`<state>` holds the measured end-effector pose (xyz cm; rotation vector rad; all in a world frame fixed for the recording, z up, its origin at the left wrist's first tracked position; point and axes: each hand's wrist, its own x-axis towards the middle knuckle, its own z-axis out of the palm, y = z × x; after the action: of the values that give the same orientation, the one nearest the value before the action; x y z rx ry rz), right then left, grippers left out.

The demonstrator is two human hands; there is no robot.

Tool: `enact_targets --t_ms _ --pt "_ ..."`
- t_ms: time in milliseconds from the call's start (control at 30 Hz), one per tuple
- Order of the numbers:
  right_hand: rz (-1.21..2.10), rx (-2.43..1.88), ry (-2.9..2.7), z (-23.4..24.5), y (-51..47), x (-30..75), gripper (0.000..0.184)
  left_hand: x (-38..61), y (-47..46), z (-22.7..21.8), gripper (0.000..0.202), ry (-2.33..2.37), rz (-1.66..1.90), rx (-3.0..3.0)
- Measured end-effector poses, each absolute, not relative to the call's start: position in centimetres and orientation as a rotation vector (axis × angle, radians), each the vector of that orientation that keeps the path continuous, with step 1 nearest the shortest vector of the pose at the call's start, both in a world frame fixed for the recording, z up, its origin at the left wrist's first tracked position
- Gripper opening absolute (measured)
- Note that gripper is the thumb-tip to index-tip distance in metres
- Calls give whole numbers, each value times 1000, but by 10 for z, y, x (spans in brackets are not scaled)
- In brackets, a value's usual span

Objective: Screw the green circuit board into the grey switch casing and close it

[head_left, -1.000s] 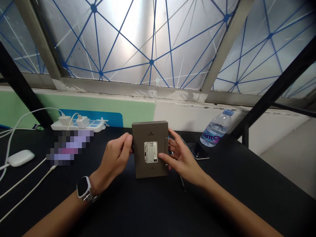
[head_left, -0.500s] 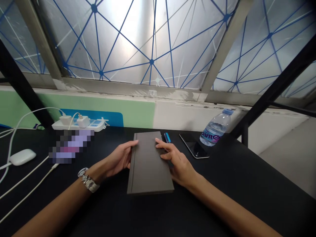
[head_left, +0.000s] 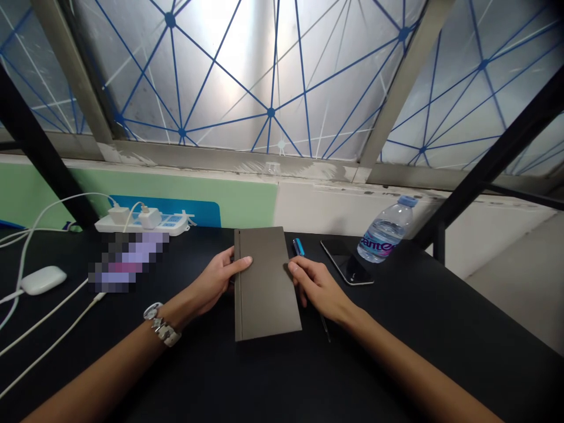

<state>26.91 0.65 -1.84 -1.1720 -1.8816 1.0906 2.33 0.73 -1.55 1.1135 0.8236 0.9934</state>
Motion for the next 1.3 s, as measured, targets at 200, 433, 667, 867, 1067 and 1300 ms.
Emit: enact_targets --t_ms 200,433,667,867,1067,1300 --pt "1320 -1174 -1860 -15 2 267 38 25 6 -17 56 875 1025 1110" --pt "1293 -1228 -1735 -14 0 265 36 29 8 -19 57 917 1076 1069" --pt "1331 -1078 -1396 -5 4 266 32 33 6 -17 55 990 1054 957" --pt "1153 -975 -1383 33 3 272 37 33 8 -21 53 1051 989 972" --pt "743 -957 -2087 73 32 264 13 30 13 -30 49 1258 941 1377" --pt "163 -1182 -2525 45 93 231 22 25 12 -23 70 1658 778 1753"
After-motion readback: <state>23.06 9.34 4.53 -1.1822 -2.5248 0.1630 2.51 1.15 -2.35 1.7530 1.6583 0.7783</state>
